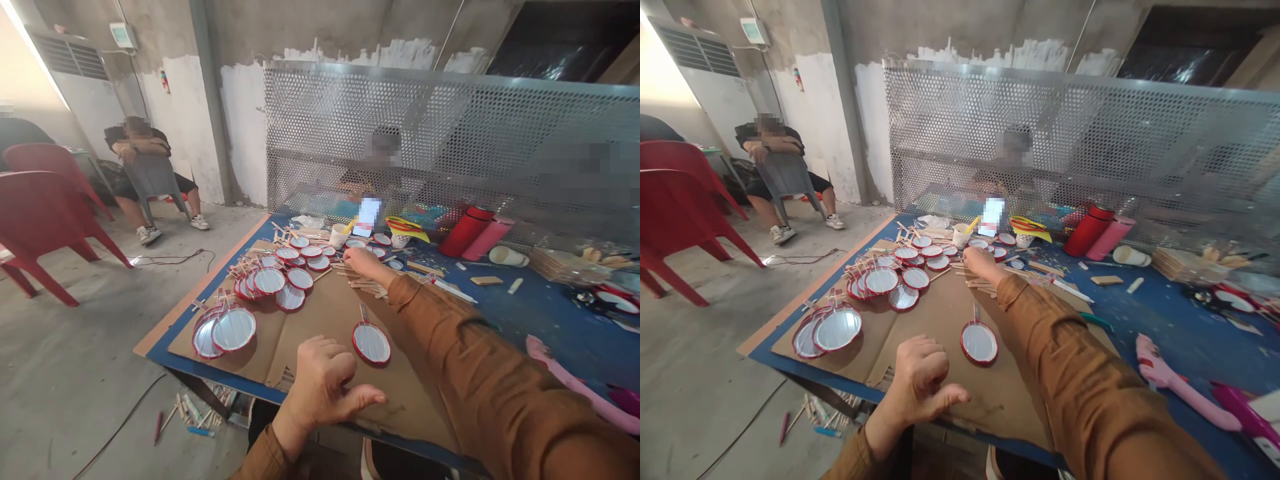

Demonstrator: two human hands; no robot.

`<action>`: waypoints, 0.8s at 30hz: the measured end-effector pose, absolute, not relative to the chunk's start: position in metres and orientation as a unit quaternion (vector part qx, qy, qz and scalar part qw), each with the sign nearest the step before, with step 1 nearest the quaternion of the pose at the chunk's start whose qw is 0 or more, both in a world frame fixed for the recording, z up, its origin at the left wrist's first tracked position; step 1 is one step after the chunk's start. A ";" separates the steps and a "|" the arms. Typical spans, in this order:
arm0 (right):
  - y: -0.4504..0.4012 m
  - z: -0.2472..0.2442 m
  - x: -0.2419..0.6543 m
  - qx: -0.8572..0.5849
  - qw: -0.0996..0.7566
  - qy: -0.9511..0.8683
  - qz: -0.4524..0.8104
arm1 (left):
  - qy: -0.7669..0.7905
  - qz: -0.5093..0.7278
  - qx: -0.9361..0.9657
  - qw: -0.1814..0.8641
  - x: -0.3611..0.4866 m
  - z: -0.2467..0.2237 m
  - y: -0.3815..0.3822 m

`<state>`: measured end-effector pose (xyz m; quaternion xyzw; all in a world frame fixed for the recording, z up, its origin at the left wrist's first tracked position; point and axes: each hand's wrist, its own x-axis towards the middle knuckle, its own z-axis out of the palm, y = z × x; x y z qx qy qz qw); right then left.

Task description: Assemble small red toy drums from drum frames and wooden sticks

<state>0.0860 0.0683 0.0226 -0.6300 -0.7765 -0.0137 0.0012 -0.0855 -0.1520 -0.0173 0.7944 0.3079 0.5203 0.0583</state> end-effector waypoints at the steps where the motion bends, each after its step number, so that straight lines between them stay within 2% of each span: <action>1: 0.068 0.020 0.085 -0.633 0.000 -0.774 -0.009 | 0.310 0.519 0.795 0.058 -0.086 -0.017 -0.152; 11: 0.071 0.016 0.066 -0.672 0.012 -0.741 -0.003 | 0.307 0.518 0.796 0.058 -0.085 -0.016 -0.154; 18: 0.043 0.025 0.045 -0.558 -0.006 -0.830 0.014 | 0.308 0.518 0.796 0.051 -0.085 -0.017 -0.153; 24: 0.025 0.029 0.033 -0.458 -0.056 -0.887 -0.030 | 0.318 0.509 0.798 0.059 -0.086 -0.015 -0.153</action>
